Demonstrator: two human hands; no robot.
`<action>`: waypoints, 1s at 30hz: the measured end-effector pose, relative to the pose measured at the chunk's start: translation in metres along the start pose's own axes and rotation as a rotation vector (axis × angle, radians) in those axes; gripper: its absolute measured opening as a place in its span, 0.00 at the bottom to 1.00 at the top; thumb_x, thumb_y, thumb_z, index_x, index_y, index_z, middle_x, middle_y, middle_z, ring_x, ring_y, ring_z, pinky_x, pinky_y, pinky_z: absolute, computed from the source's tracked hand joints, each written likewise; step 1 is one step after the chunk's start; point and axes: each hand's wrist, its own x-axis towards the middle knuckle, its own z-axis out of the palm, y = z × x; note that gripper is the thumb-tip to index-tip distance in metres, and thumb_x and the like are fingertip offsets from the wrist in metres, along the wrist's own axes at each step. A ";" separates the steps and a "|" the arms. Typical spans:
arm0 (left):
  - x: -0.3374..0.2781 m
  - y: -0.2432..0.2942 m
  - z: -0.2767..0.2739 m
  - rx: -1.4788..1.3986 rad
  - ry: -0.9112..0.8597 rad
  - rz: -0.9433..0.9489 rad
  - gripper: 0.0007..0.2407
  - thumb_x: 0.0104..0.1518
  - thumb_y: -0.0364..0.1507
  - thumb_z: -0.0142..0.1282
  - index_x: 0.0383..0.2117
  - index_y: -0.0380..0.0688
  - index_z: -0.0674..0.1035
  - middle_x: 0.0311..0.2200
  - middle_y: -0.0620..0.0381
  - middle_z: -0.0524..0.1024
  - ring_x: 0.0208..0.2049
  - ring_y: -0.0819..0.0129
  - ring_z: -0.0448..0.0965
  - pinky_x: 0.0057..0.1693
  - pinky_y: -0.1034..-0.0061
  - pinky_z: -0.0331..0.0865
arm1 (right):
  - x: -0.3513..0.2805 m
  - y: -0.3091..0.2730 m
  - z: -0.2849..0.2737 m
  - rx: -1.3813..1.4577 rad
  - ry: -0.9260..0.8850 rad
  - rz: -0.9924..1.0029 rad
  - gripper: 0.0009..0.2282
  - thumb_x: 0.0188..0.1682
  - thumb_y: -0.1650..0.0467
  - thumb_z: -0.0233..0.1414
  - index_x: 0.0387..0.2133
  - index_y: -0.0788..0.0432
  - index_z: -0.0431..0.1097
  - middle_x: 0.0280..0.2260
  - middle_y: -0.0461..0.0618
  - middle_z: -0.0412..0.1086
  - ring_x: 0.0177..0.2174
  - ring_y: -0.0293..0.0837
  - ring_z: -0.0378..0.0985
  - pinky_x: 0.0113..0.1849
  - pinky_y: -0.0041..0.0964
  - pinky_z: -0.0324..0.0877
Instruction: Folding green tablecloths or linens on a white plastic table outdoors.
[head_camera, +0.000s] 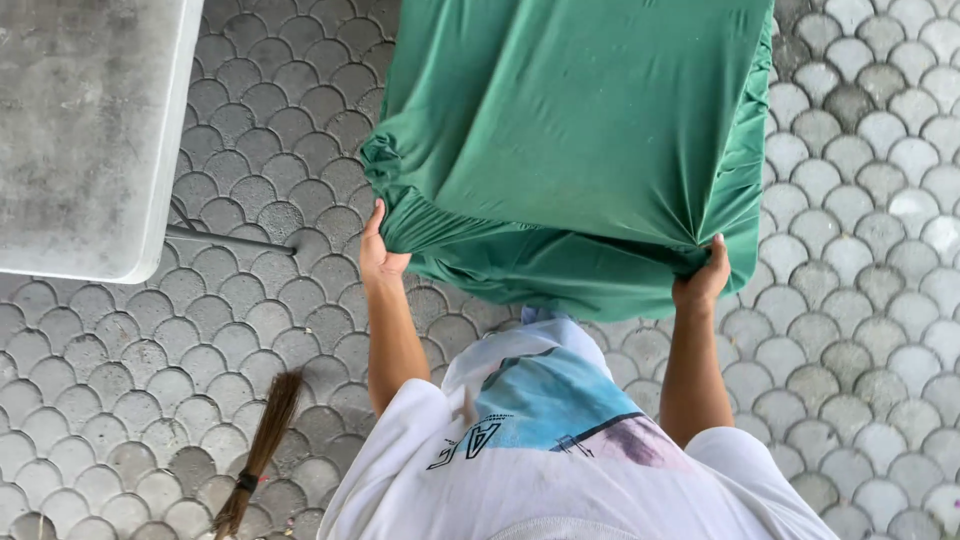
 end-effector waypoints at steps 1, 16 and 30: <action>-0.016 0.007 -0.014 0.008 0.000 -0.018 0.09 0.57 0.32 0.63 0.36 0.39 0.85 0.40 0.39 0.83 0.41 0.45 0.86 0.50 0.52 0.81 | -0.005 0.005 -0.026 -0.001 0.019 -0.005 0.18 0.47 0.65 0.64 0.14 0.54 0.64 0.17 0.45 0.64 0.18 0.40 0.73 0.25 0.30 0.70; -0.056 -0.043 -0.306 1.296 0.781 0.208 0.16 0.50 0.42 0.66 0.41 0.50 0.85 0.34 0.48 0.83 0.42 0.53 0.83 0.46 0.62 0.76 | -0.026 0.105 -0.201 -1.069 -0.103 -0.278 0.18 0.39 0.66 0.70 0.40 0.55 0.73 0.26 0.47 0.68 0.26 0.42 0.70 0.29 0.38 0.66; 0.021 -0.108 -0.113 1.435 0.824 0.302 0.33 0.60 0.49 0.58 0.60 0.38 0.57 0.50 0.33 0.76 0.54 0.41 0.78 0.57 0.50 0.74 | -0.008 0.118 -0.118 -0.995 -0.082 0.453 0.35 0.43 0.44 0.64 0.37 0.67 0.72 0.34 0.70 0.76 0.32 0.64 0.83 0.35 0.66 0.77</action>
